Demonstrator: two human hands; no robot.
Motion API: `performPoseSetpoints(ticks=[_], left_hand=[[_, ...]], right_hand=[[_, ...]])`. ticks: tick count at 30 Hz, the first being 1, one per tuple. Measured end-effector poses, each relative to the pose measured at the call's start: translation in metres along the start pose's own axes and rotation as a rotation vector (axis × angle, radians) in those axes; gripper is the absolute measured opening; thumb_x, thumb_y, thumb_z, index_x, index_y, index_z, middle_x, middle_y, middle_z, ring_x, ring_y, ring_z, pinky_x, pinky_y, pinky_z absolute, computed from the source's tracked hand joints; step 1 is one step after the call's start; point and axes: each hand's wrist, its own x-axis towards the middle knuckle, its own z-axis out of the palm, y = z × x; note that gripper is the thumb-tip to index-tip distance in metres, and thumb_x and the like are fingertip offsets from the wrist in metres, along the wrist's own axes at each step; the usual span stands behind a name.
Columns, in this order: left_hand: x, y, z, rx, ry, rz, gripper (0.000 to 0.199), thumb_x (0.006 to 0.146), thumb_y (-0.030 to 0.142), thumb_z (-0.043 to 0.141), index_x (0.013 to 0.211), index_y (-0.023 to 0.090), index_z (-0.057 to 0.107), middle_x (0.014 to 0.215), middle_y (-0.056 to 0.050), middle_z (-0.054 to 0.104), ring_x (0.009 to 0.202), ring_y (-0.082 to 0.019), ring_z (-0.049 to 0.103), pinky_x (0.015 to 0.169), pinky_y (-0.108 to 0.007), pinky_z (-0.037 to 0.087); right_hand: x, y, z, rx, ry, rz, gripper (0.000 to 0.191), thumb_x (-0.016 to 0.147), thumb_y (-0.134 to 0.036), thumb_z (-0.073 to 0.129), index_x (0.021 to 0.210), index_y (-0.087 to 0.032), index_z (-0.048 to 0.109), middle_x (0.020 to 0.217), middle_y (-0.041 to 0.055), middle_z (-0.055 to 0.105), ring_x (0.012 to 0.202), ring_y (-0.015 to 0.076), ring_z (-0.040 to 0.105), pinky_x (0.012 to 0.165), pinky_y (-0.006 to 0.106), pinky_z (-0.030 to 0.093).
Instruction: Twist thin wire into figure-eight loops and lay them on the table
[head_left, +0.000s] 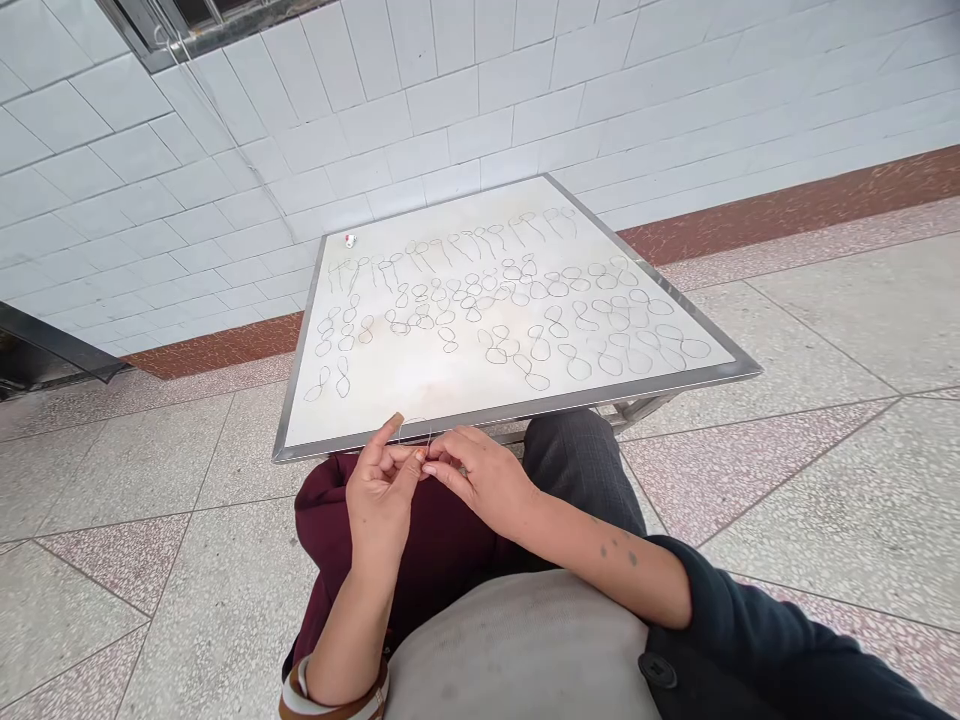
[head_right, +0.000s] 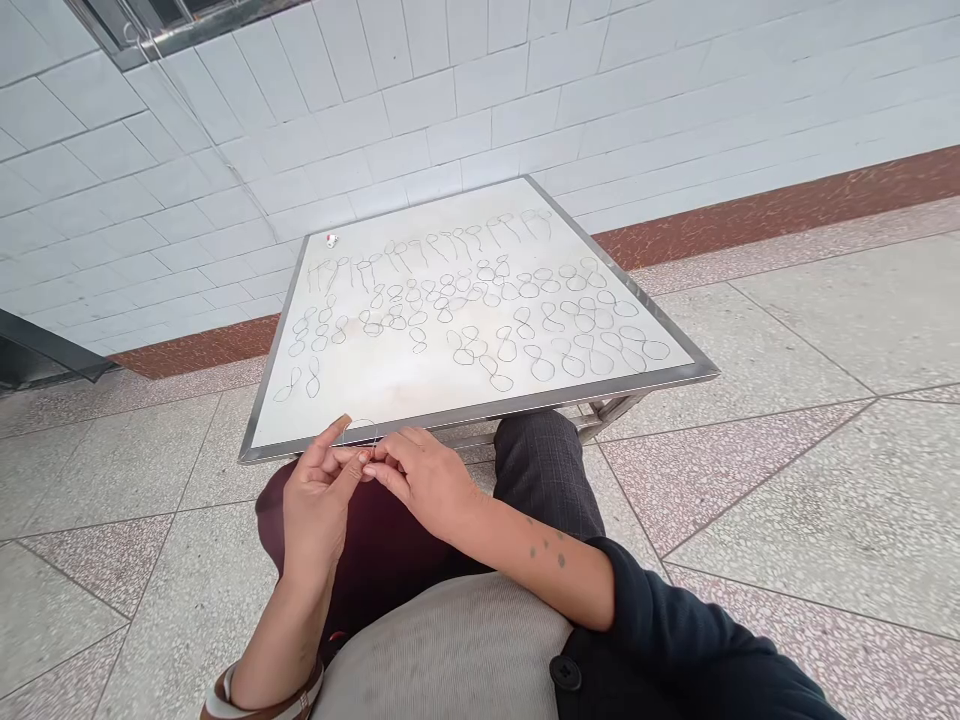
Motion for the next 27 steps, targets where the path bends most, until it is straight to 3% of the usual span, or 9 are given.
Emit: performPoseSetpoints(ticks=[6, 13, 20, 27], left_hand=[[-0.0029, 0.0002, 0.0009, 0.011, -0.031, -0.027, 0.053, 0.078, 0.03, 0.069, 0.128, 0.023, 0.056, 0.077, 0.002, 0.067, 0.072, -0.011, 0.062, 0.085, -0.03, 0.049], [-0.0051, 0.0014, 0.0044, -0.092, -0.037, -0.063, 0.055, 0.07, 0.024, 0.076, 0.123, 0.022, 0.059, 0.084, 0.0, 0.071, 0.078, -0.013, 0.065, 0.086, -0.032, 0.05], [-0.0019, -0.0029, 0.003, -0.092, 0.018, -0.053, 0.054, 0.072, 0.026, 0.074, 0.123, 0.021, 0.058, 0.081, 0.0, 0.069, 0.071, -0.012, 0.062, 0.072, -0.027, 0.051], [-0.0001, -0.0059, 0.0042, -0.137, 0.073, 0.005, 0.05, 0.073, 0.024, 0.073, 0.121, 0.022, 0.059, 0.076, 0.001, 0.066, 0.08, -0.014, 0.064, 0.076, -0.027, 0.051]], right_hand=[[0.0001, 0.0016, -0.0004, 0.273, -0.089, 0.195, 0.012, 0.096, -0.031, 0.045, 0.091, -0.022, 0.051, 0.075, -0.0038, 0.062, 0.06, 0.0098, 0.055, 0.06, 0.023, 0.043], [0.0001, 0.0035, 0.0004, 0.303, -0.046, 0.2, 0.011, 0.094, -0.032, 0.047, 0.09, -0.022, 0.049, 0.073, -0.0039, 0.06, 0.062, 0.0103, 0.054, 0.06, 0.023, 0.043], [-0.002, 0.0074, 0.0016, 0.436, -0.111, 0.205, 0.021, 0.099, -0.032, 0.033, 0.091, -0.022, 0.049, 0.071, -0.0031, 0.057, 0.058, 0.0089, 0.054, 0.053, 0.02, 0.044], [-0.0075, 0.0055, 0.0032, 0.187, -0.127, 0.089, 0.009, 0.092, -0.03, 0.052, 0.091, -0.022, 0.053, 0.081, -0.0019, 0.065, 0.066, 0.0107, 0.058, 0.062, 0.023, 0.044]])
